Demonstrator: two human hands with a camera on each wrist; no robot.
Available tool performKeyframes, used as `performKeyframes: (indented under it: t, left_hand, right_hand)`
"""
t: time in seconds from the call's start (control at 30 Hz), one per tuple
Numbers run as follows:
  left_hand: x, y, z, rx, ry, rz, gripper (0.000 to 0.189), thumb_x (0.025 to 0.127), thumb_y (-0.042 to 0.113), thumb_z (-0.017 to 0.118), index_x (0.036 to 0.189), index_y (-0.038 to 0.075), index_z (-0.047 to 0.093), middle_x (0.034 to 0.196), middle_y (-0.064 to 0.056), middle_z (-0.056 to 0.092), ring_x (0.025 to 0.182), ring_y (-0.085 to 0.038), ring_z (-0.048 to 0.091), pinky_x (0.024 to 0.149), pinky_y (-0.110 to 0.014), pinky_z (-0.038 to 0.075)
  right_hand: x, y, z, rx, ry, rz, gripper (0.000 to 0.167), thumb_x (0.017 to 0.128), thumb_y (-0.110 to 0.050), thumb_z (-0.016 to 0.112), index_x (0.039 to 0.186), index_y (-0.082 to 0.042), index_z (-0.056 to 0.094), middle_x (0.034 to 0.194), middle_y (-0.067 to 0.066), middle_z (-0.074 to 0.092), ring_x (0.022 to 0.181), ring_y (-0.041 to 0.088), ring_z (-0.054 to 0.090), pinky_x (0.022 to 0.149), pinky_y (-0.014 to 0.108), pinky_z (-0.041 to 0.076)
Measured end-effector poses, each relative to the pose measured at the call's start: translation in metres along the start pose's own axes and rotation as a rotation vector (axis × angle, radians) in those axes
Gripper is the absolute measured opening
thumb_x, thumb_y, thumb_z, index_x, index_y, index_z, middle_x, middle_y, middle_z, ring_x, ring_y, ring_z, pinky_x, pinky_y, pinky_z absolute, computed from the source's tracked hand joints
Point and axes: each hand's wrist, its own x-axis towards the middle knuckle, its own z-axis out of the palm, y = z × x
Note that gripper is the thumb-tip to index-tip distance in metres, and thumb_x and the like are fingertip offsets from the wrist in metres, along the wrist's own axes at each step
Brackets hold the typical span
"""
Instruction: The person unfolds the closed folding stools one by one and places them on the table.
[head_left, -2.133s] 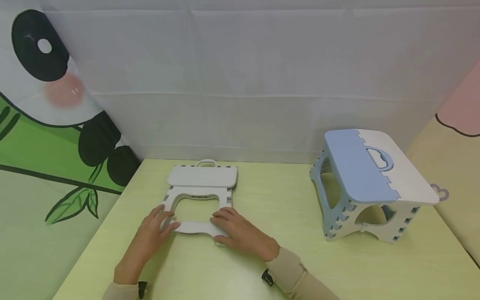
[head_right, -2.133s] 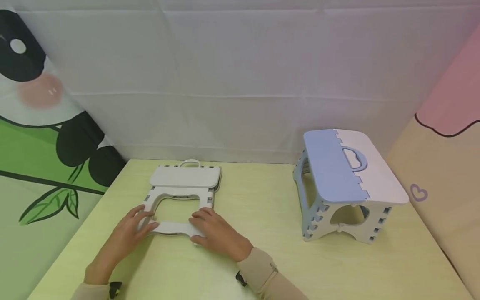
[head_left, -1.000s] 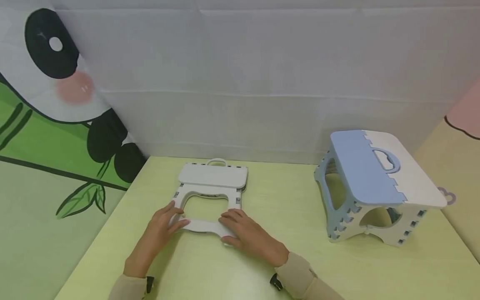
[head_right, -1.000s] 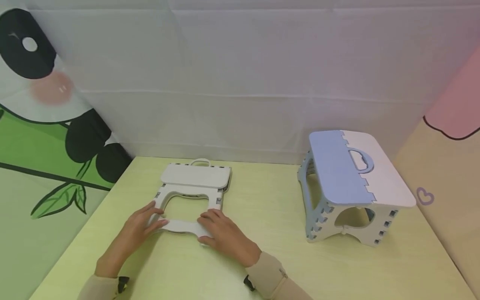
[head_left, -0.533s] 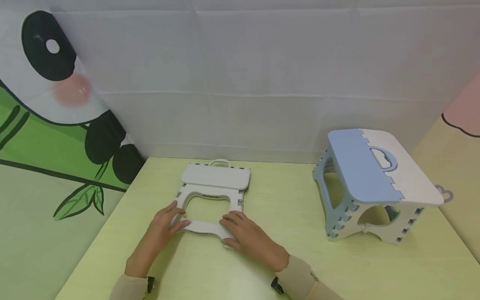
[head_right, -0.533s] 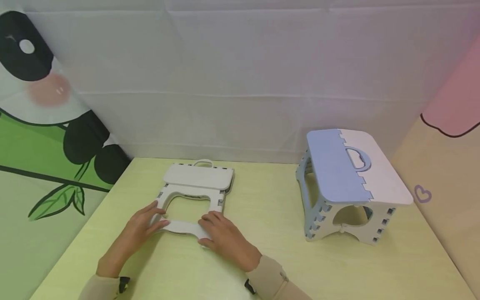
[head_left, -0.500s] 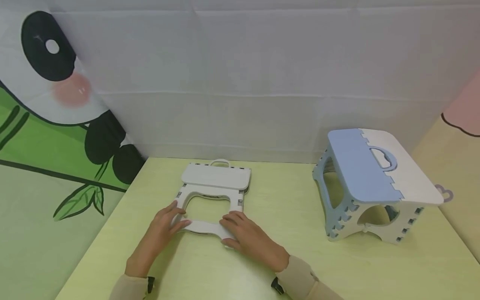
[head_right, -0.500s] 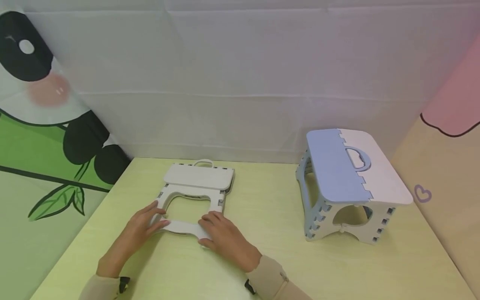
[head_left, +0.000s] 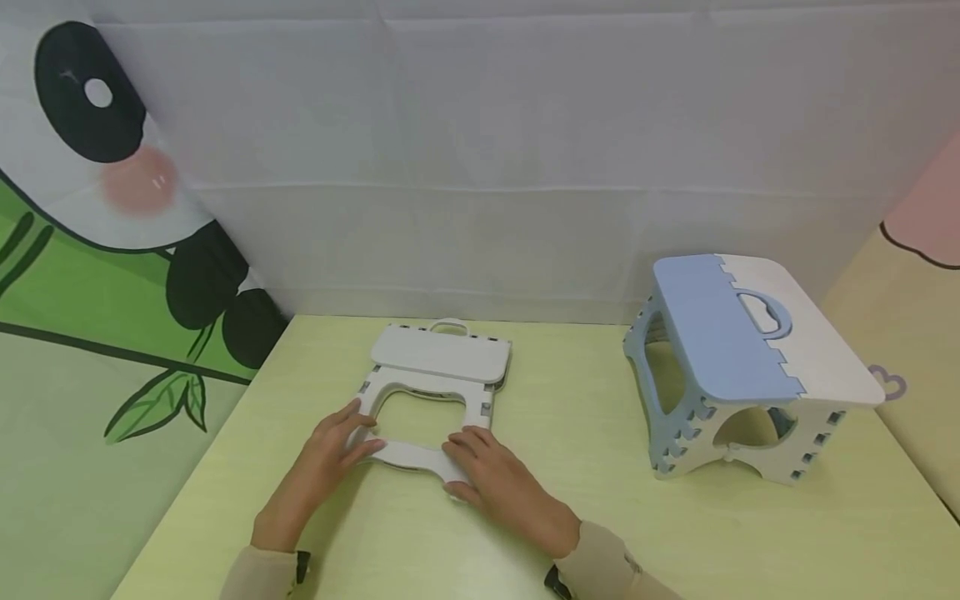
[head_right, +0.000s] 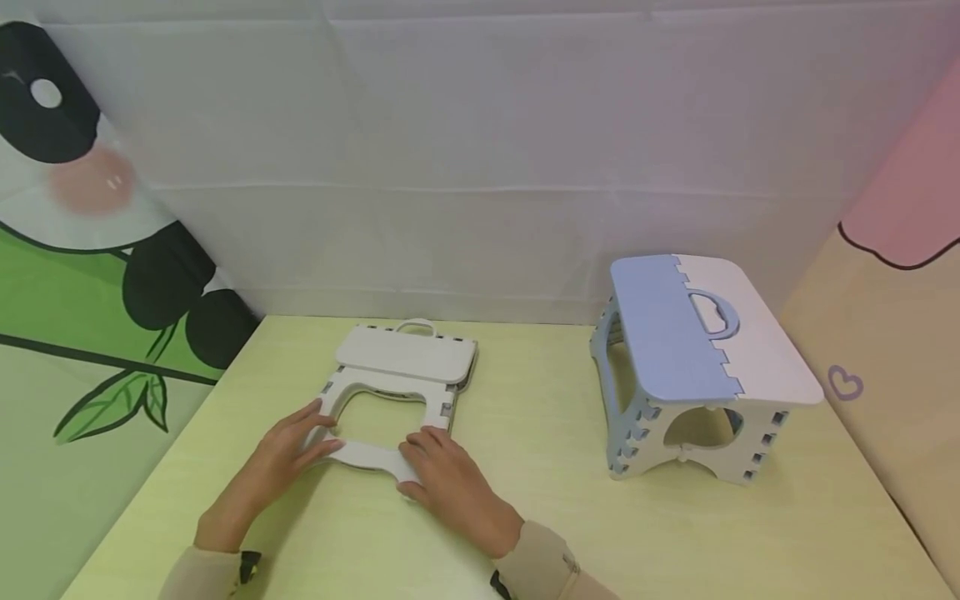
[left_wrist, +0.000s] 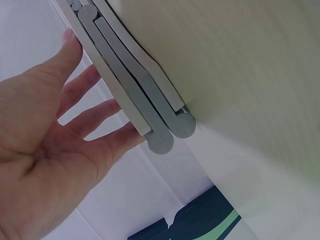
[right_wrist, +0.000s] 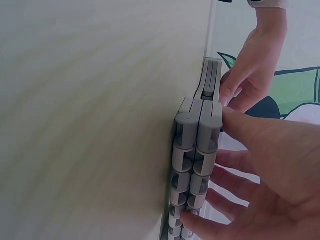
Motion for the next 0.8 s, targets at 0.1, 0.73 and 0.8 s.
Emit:
performKeyframes:
  t: [0.1, 0.73, 0.8]
  left_hand:
    - [0.001, 0.000, 0.001, -0.005, -0.005, 0.012, 0.028, 0.085, 0.012, 0.083, 0.106, -0.001, 0.070, 0.139, -0.038, 0.053, 0.124, -0.057, 0.052, 0.099, -0.068, 0.046]
    - [0.004, 0.005, 0.004, -0.035, -0.041, 0.038, 0.029, 0.086, 0.013, 0.083, 0.109, 0.002, 0.071, 0.141, -0.034, 0.054, 0.128, -0.053, 0.051, 0.101, -0.065, 0.046]
    - [0.004, 0.005, 0.004, -0.037, -0.047, 0.030, 0.029, 0.086, 0.014, 0.083, 0.110, 0.002, 0.071, 0.142, -0.034, 0.054, 0.129, -0.052, 0.051, 0.102, -0.065, 0.046]
  right_hand:
    - [-0.003, -0.002, 0.000, -0.020, 0.012, 0.009, 0.047, 0.099, -0.030, 0.070, 0.136, -0.003, 0.061, 0.137, 0.012, 0.060, 0.133, 0.029, 0.051, 0.111, 0.036, 0.045]
    - [-0.011, -0.008, -0.012, -0.146, -0.015, 0.008, 0.045, 0.097, -0.039, 0.071, 0.129, -0.008, 0.066, 0.128, 0.004, 0.063, 0.124, 0.021, 0.054, 0.088, 0.034, 0.054]
    - [-0.010, -0.006, -0.014, -0.156, -0.032, -0.002, 0.043, 0.097, -0.039, 0.071, 0.127, -0.008, 0.066, 0.127, 0.003, 0.063, 0.124, 0.021, 0.054, 0.087, 0.033, 0.054]
